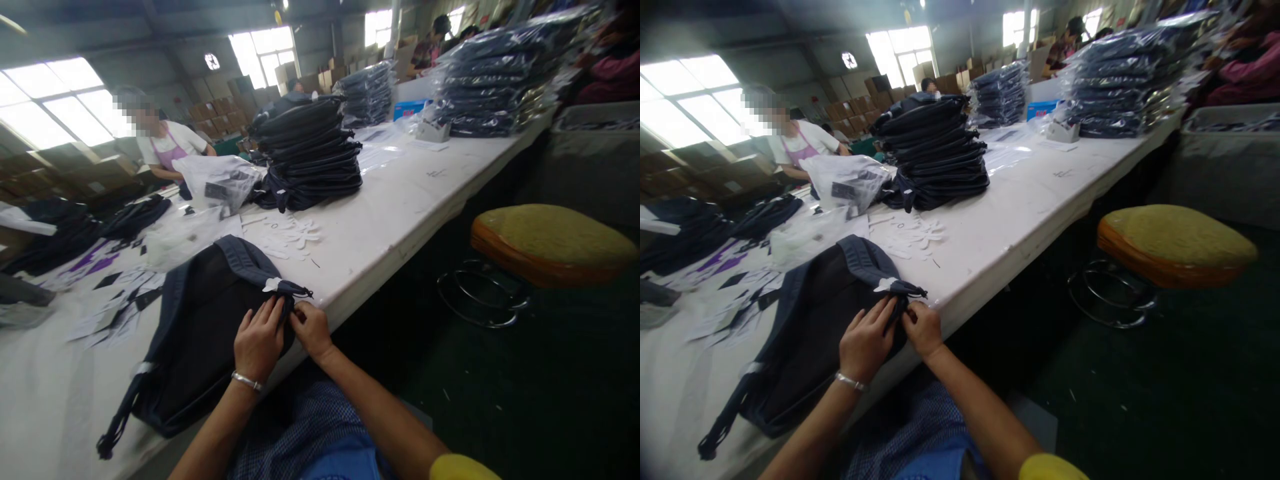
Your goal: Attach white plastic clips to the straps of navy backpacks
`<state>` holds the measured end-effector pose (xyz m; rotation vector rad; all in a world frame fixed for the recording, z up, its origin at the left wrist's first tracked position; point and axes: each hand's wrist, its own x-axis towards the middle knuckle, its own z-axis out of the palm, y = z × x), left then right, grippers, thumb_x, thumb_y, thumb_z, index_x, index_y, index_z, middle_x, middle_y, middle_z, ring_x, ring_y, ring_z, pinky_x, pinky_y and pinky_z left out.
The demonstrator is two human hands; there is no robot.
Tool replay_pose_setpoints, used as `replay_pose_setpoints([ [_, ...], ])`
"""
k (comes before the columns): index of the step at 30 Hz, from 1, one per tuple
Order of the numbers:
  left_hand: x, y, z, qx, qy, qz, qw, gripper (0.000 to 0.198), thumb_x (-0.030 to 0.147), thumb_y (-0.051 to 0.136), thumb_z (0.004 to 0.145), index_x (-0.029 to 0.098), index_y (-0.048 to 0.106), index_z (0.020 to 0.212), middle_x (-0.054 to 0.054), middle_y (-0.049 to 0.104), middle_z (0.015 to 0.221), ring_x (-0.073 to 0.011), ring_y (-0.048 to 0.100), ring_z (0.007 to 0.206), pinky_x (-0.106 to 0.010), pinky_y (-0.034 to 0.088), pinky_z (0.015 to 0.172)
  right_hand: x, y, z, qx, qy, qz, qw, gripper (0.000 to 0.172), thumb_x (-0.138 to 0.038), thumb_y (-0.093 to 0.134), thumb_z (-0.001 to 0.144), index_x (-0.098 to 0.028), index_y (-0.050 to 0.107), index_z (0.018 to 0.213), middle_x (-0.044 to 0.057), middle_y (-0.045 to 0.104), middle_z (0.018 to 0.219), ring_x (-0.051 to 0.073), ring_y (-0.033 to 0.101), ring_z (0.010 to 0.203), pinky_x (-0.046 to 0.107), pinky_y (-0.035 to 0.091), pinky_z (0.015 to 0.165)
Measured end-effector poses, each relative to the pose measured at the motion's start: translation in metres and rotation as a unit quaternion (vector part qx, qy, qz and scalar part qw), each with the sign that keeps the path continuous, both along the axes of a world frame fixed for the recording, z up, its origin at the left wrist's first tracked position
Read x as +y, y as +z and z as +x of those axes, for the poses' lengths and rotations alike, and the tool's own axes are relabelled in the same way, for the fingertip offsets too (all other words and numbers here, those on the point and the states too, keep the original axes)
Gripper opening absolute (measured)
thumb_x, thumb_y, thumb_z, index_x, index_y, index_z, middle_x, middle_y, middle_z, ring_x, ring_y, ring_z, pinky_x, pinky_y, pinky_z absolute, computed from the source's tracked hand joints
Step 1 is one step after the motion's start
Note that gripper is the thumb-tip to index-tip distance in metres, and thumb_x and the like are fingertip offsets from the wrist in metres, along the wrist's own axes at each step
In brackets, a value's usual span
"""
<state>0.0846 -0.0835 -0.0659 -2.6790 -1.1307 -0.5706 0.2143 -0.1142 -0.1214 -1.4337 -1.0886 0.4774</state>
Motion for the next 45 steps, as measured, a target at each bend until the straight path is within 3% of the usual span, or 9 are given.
replay_pose_setpoints([
  [9,-0.001,-0.032,0.001,-0.106,0.026,-0.006,0.994,0.041,0.031,0.05,0.089,0.024,0.053,0.129,-0.006,0.059,0.129,-0.0235,0.055,0.119,-0.04,0.041,0.103,-0.008,-0.003,-0.018,0.229,-0.044,-0.011,0.972,0.029,-0.042,0.051,0.085,-0.017,0.061,0.075,-0.001,0.061,0.065,0.013,0.054,0.057,0.024,0.044,0.056],
  [19,-0.015,-0.031,-0.013,-0.079,-0.075,-0.113,0.988,0.062,0.028,0.048,0.089,0.021,0.023,0.146,-0.008,0.039,0.147,-0.0241,0.029,0.139,-0.048,0.027,0.113,-0.019,-0.009,-0.008,0.328,0.014,-0.045,0.943,0.033,-0.045,0.055,0.083,-0.015,0.065,0.092,0.004,0.069,0.079,0.016,0.063,0.063,0.03,0.054,0.061],
  [23,-0.016,-0.033,-0.012,-0.195,-0.086,-0.166,0.963,0.061,0.022,0.051,0.085,0.022,0.03,0.142,-0.009,0.048,0.141,-0.0241,0.039,0.133,-0.05,0.027,0.114,-0.035,0.015,-0.009,0.117,-0.043,0.004,0.992,0.027,-0.036,0.045,0.092,-0.018,0.061,0.105,0.006,0.069,0.088,0.018,0.066,0.08,0.033,0.054,0.079],
  [25,-0.02,-0.029,-0.015,-0.279,-0.089,-0.222,0.93,0.055,0.018,0.051,0.083,0.022,0.038,0.137,-0.009,0.054,0.135,-0.0226,0.049,0.126,-0.048,0.031,0.112,-0.035,0.025,-0.012,-0.041,0.013,0.058,0.997,0.027,-0.029,0.042,0.094,-0.02,0.058,0.113,0.007,0.068,0.105,0.018,0.063,0.098,0.035,0.05,0.091],
  [29,-0.025,-0.009,-0.052,-0.44,-0.036,-0.255,0.86,0.038,0.012,0.04,0.086,0.019,0.052,0.121,-0.008,0.064,0.12,-0.0176,0.061,0.11,-0.037,0.05,0.097,-0.019,0.019,-0.017,-0.315,0.199,0.116,0.921,0.041,-0.021,0.039,0.095,-0.023,0.043,0.136,0.008,0.054,0.134,0.02,0.049,0.125,0.042,0.037,0.108],
  [32,-0.032,0.0,-0.105,-0.38,0.052,-0.138,0.913,0.029,0.02,0.044,0.09,0.023,0.059,0.114,-0.007,0.062,0.125,-0.0191,0.055,0.119,-0.04,0.043,0.104,-0.009,0.006,-0.014,-0.446,0.225,0.117,0.858,0.045,-0.023,0.041,0.094,-0.025,0.039,0.139,0.006,0.048,0.14,0.023,0.041,0.131,0.046,0.034,0.11],
  [36,-0.048,-0.02,-0.153,-0.168,0.105,-0.068,0.978,0.047,0.033,0.052,0.088,0.024,0.044,0.134,-0.009,0.046,0.142,-0.023,0.036,0.136,-0.049,0.028,0.113,-0.004,0.016,-0.02,-0.514,0.22,0.123,0.82,0.045,-0.032,0.048,0.092,-0.021,0.044,0.136,0.008,0.053,0.135,0.026,0.047,0.127,0.047,0.035,0.108],
  [40,-0.061,-0.042,-0.156,-0.173,0.124,-0.067,0.975,0.047,0.027,0.044,0.092,0.019,0.039,0.138,-0.01,0.042,0.145,-0.0214,0.032,0.137,-0.047,0.026,0.114,0.003,0.036,-0.054,-0.575,0.274,0.131,0.759,0.05,-0.038,0.048,0.092,-0.024,0.04,0.139,0.007,0.051,0.137,0.026,0.046,0.128,0.048,0.029,0.11],
  [45,-0.048,-0.03,-0.177,-0.306,0.132,-0.086,0.939,0.033,0.021,0.04,0.092,0.023,0.058,0.12,-0.004,0.059,0.13,-0.0141,0.05,0.123,-0.032,0.038,0.107,0.008,0.032,-0.074,-0.647,0.29,0.105,0.697,0.067,-0.047,0.051,0.087,-0.025,0.027,0.145,0.007,0.032,0.15,0.029,0.032,0.136,0.048,0.028,0.11],
])
